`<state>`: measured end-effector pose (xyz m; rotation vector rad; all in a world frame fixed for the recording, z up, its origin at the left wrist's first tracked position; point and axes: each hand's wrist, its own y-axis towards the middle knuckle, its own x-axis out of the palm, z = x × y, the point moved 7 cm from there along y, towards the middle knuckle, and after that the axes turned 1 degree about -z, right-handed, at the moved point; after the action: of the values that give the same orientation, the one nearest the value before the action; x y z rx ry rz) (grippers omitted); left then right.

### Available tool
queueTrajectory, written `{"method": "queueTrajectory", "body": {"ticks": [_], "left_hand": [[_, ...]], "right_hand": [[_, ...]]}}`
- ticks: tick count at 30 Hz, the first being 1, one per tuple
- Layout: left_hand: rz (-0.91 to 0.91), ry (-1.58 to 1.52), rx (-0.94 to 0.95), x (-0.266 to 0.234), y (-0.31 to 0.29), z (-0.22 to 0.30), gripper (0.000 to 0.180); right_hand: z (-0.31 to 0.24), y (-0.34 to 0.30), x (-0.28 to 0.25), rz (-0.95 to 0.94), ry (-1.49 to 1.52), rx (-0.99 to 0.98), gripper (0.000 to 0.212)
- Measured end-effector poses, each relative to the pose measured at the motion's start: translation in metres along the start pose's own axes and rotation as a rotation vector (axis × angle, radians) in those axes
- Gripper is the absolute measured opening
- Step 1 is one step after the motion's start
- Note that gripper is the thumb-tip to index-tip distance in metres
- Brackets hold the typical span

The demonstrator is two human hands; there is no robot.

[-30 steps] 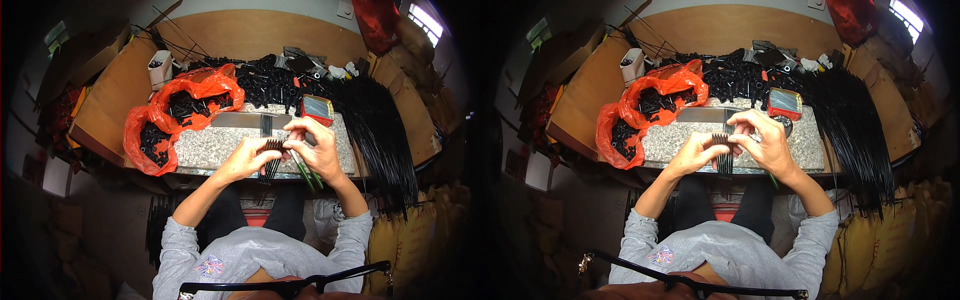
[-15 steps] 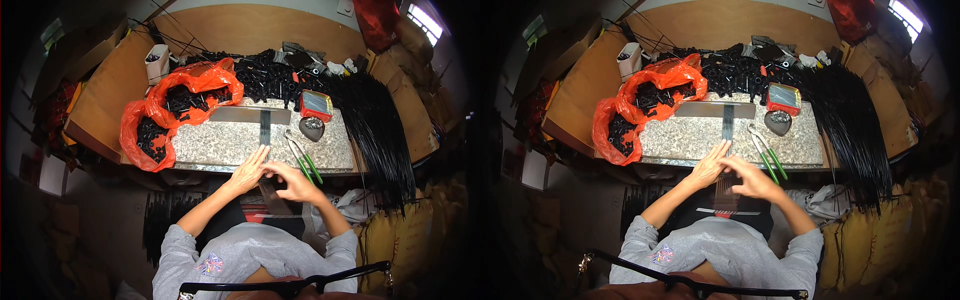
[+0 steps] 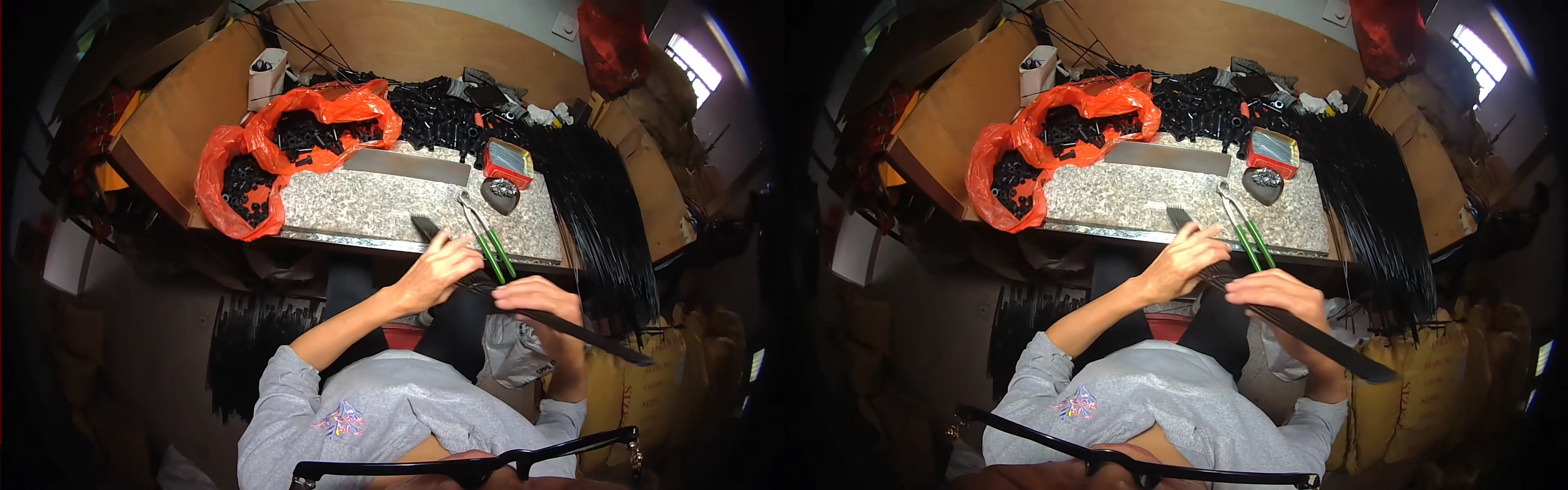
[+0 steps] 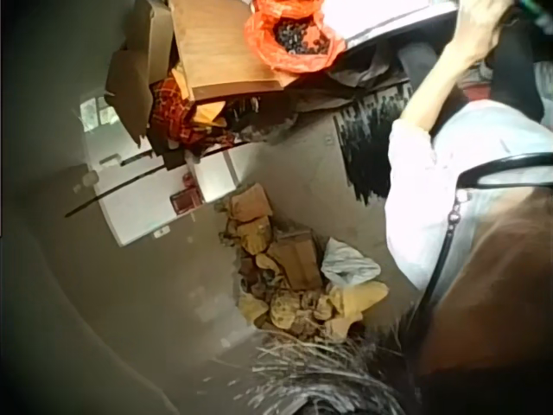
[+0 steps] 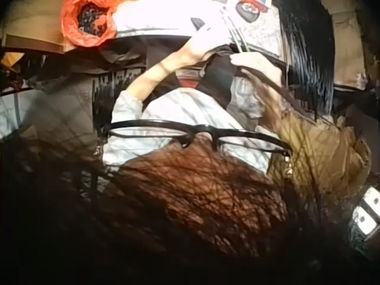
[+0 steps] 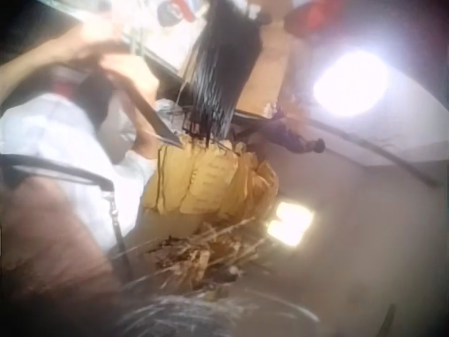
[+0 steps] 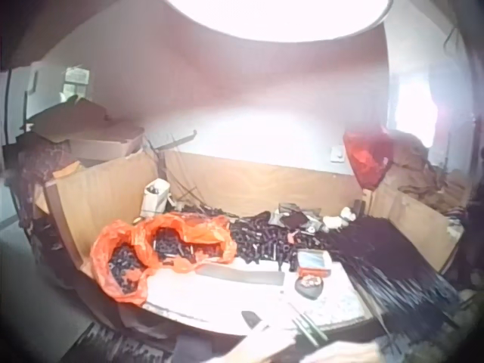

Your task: The person aligns a bundle of thin rods, inserts them into a plastic socket along with a wire, and secures the assembly by crimping and cutting the wire using pliers.

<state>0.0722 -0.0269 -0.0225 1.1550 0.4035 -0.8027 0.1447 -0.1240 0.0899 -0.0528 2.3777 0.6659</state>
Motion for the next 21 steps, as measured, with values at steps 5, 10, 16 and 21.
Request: {"method": "queueTrajectory", "body": {"ticks": [5,10,16,21], "left_hand": [[0.029,-0.41,-0.002,-0.023,0.035,0.059,0.033],[-0.029,-0.131,-0.028,-0.03,0.067,0.08,0.031],[-0.354,0.05,-0.018,0.024,0.049,0.065,0.042],[-0.506,0.321,0.066,0.034,0.038,0.063,0.038]], "right_hand": [[-0.053,-0.01,-0.056,-0.029,-0.14,0.133,0.026],[-0.061,-0.011,-0.019,-0.47,-0.371,0.087,0.032],[0.019,0.073,0.057,-0.154,-0.653,0.088,0.056],[0.037,0.095,0.072,-0.147,-0.502,0.091,0.02]]}}
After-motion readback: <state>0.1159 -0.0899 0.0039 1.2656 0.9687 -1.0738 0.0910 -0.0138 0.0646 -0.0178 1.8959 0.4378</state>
